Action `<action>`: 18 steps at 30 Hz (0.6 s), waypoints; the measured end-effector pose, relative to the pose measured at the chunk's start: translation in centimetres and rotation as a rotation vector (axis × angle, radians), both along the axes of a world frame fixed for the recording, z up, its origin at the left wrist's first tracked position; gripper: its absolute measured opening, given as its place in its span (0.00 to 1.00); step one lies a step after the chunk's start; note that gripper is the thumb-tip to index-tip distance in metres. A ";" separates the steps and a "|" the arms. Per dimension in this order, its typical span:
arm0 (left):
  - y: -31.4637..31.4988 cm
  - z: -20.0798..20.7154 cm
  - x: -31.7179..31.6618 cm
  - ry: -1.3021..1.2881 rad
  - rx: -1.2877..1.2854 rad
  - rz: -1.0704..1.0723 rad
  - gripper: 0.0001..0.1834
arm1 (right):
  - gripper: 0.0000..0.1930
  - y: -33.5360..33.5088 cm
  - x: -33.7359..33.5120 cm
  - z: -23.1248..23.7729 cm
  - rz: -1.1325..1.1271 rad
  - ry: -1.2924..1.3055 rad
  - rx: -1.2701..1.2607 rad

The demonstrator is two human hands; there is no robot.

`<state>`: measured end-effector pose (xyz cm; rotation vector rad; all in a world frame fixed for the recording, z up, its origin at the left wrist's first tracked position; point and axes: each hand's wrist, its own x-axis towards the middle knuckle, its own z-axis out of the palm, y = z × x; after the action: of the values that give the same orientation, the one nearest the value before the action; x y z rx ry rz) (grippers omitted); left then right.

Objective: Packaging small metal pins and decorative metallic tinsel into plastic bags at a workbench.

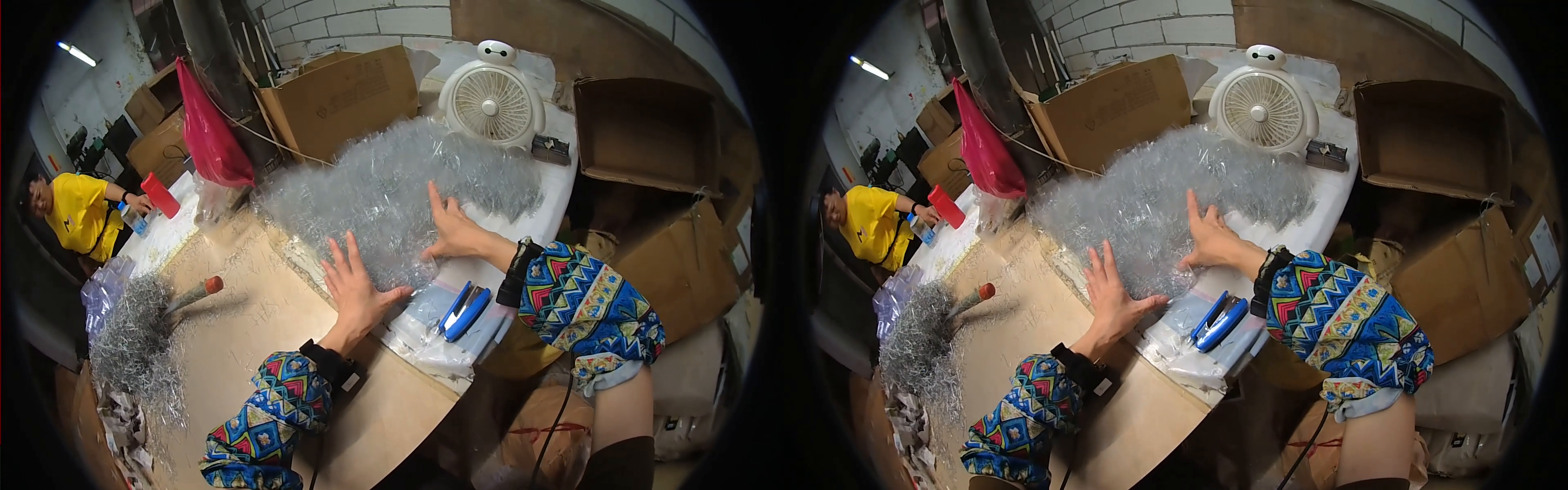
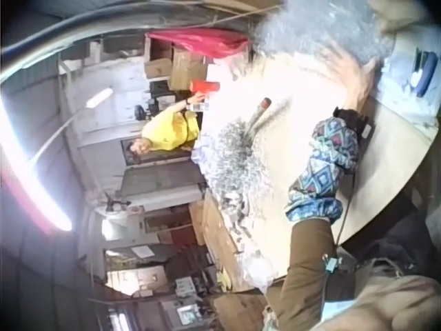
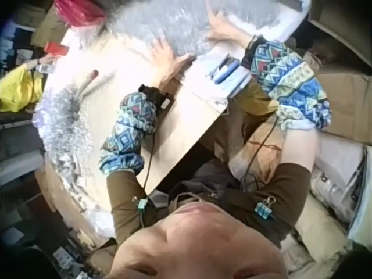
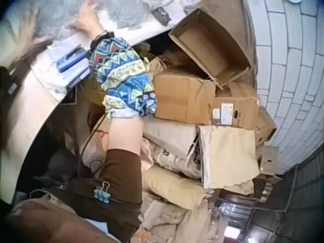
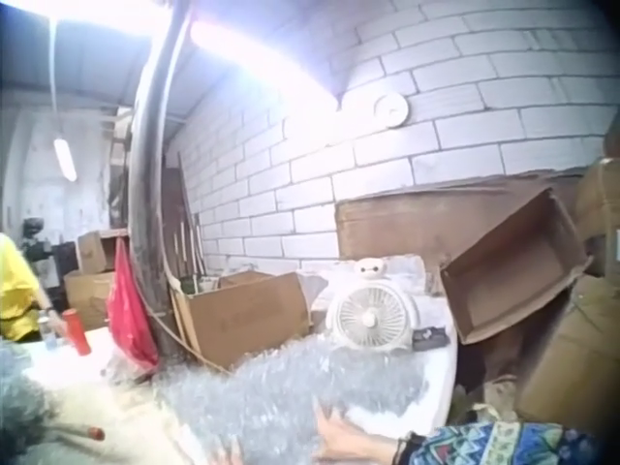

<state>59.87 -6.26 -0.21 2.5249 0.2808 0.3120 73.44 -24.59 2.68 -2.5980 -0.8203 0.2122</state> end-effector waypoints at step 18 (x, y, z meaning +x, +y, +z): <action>0.2 0.8 3.0 -0.056 0.097 0.076 0.69 | 0.56 -1.8 2.7 1.9 0.384 -0.322 0.036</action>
<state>62.85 -6.09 0.61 2.5996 0.3479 0.4356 76.19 -26.38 4.60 -2.4521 -1.4216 -0.1183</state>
